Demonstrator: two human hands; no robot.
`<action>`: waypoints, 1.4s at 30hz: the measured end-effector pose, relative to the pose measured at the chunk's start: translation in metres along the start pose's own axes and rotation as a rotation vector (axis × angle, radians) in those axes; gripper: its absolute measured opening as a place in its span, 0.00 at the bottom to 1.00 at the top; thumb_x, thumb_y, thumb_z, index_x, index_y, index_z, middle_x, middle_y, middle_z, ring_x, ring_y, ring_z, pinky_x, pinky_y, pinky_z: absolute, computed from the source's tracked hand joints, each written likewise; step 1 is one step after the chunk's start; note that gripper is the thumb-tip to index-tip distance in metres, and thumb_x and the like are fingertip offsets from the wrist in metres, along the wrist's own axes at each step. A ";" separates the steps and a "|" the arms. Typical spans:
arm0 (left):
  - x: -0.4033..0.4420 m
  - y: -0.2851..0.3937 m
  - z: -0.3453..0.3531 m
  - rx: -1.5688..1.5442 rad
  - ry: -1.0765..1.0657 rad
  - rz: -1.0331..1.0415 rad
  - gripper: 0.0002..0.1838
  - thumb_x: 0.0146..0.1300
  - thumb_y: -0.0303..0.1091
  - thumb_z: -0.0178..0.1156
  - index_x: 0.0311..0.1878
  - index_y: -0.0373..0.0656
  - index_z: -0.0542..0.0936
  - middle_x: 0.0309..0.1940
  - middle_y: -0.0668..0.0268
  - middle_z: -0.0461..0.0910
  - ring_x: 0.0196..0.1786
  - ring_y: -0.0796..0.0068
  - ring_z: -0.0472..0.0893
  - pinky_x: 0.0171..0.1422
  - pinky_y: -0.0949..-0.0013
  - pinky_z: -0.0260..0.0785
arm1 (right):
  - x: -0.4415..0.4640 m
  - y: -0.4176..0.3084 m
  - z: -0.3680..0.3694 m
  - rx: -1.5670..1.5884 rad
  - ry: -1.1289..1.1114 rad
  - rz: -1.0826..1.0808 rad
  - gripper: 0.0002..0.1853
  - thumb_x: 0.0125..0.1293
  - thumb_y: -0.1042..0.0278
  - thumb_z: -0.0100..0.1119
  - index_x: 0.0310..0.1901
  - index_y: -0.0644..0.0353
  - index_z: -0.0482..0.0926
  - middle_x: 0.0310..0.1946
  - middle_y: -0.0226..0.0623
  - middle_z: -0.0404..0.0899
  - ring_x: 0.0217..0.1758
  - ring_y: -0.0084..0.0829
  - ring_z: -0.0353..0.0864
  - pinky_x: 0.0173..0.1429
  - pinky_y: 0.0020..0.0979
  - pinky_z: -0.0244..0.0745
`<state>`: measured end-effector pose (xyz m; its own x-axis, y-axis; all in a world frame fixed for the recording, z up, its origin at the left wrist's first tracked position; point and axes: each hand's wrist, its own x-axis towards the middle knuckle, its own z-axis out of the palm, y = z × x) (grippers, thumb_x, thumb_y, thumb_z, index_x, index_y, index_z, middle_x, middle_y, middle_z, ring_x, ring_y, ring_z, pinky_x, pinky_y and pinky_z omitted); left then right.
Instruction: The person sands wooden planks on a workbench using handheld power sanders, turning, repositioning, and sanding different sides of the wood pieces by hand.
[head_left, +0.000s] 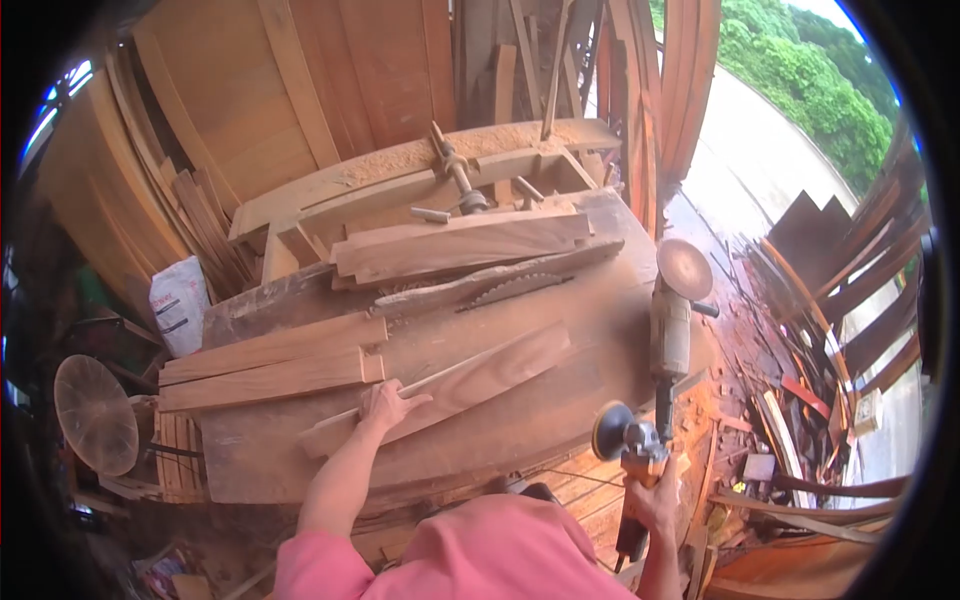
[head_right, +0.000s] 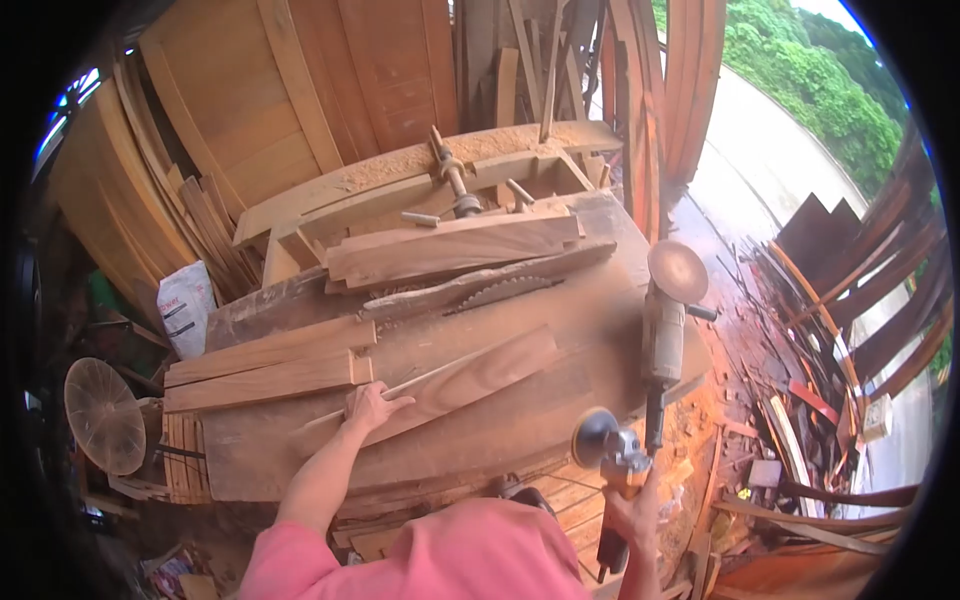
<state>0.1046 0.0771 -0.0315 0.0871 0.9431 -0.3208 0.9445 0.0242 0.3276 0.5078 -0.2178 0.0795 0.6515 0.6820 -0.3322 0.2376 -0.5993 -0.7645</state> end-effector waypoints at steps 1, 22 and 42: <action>0.007 0.000 -0.011 0.001 -0.001 0.004 0.46 0.47 0.81 0.69 0.48 0.42 0.86 0.45 0.52 0.88 0.52 0.49 0.85 0.58 0.52 0.76 | -0.002 0.003 -0.002 0.028 0.030 -0.021 0.36 0.53 0.69 0.70 0.64 0.64 0.65 0.48 0.43 0.79 0.51 0.34 0.81 0.57 0.37 0.77; -0.141 0.137 0.047 -0.310 -0.007 1.252 0.41 0.63 0.50 0.71 0.77 0.51 0.69 0.76 0.51 0.67 0.62 0.54 0.82 0.63 0.59 0.79 | 0.060 -0.041 0.113 0.698 0.052 -0.092 0.29 0.68 0.59 0.69 0.65 0.56 0.66 0.43 0.36 0.76 0.36 0.30 0.82 0.36 0.32 0.83; -0.206 -0.189 -0.016 -1.696 0.013 -0.183 0.31 0.59 0.38 0.77 0.63 0.39 0.76 0.43 0.66 0.82 0.44 0.75 0.82 0.50 0.67 0.77 | -0.110 -0.153 0.507 0.370 -1.215 -0.163 0.34 0.72 0.54 0.67 0.73 0.58 0.65 0.57 0.51 0.79 0.51 0.45 0.85 0.57 0.40 0.82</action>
<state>-0.0966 -0.1162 -0.0135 0.0135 0.8903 -0.4552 -0.4309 0.4159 0.8008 0.0345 0.0108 -0.0468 -0.4866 0.7960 -0.3599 -0.0886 -0.4548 -0.8862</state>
